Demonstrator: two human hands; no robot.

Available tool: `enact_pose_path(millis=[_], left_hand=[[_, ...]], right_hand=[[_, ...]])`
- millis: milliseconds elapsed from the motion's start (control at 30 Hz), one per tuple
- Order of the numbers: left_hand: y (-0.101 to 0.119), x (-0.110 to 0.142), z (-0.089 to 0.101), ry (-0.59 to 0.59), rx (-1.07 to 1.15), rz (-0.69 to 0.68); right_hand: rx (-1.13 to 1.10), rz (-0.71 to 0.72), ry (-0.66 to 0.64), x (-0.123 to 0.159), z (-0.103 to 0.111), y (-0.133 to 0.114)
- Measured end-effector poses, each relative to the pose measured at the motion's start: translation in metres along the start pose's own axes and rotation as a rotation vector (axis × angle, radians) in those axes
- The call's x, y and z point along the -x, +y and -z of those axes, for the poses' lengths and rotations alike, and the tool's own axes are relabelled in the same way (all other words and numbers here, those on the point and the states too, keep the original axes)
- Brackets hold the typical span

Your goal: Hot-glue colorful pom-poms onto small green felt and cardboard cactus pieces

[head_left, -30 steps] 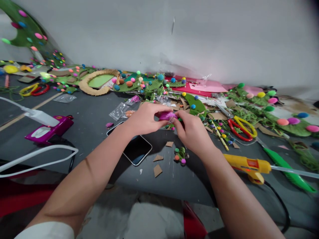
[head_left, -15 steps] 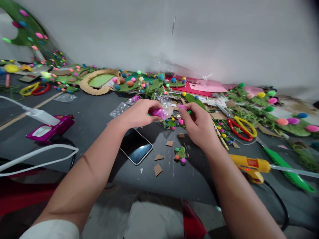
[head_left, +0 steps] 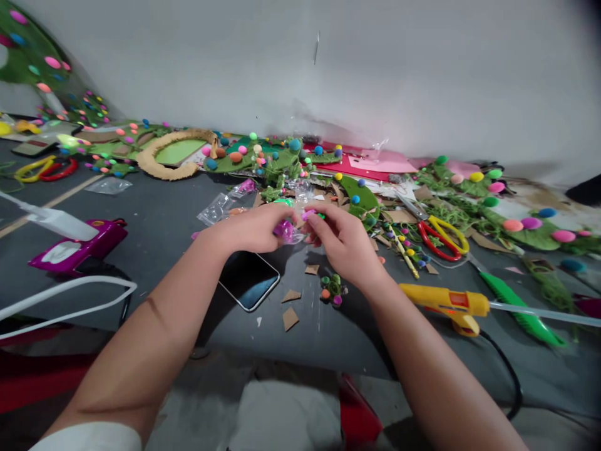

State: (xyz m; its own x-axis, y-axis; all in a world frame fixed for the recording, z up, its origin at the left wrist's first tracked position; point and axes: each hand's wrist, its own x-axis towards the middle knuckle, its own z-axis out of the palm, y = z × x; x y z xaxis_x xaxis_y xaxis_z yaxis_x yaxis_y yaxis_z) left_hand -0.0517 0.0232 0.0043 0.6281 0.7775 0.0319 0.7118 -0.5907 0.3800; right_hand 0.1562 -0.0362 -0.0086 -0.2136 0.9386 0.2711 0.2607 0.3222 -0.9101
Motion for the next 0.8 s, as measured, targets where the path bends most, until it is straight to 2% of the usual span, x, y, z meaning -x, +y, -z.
enact_pose_path(millis=[100, 200, 267, 367, 433, 500, 600, 700, 800], left_hand=[[0.011, 0.001, 0.007, 0.051, 0.227, -0.067], [0.025, 0.003, 0.014, -0.066, 0.679, -0.19], [0.036, 0.003, 0.012, -0.133, 0.941, -0.227], [0.055, 0.002, -0.001, -0.149, 1.199, -0.138], [0.067, 0.001, -0.015, -0.241, 1.307, -0.052], [0.079, 0.001, -0.028, -0.334, 1.342, -0.034], [0.088, 0.004, -0.04, -0.402, 1.268, -0.091], [0.088, 0.005, -0.042, -0.414, 1.153, -0.13], [0.084, 0.003, -0.04, -0.373, 1.083, -0.126]], right_hand=[[0.118, 0.031, 0.036, 0.002, 0.001, -0.008], [0.219, 0.116, 0.129, 0.009, 0.007, -0.019], [0.319, 0.184, 0.128, 0.019, 0.015, -0.025], [0.556, 0.256, 0.063, 0.043, 0.035, -0.034], [0.707, 0.283, 0.038, 0.063, 0.046, -0.036], [0.793, 0.302, 0.034, 0.08, 0.053, -0.035], [0.808, 0.284, 0.086, 0.095, 0.051, -0.029], [0.82, 0.278, 0.146, 0.097, 0.044, -0.023], [0.768, 0.289, 0.086, 0.093, 0.045, -0.017]])
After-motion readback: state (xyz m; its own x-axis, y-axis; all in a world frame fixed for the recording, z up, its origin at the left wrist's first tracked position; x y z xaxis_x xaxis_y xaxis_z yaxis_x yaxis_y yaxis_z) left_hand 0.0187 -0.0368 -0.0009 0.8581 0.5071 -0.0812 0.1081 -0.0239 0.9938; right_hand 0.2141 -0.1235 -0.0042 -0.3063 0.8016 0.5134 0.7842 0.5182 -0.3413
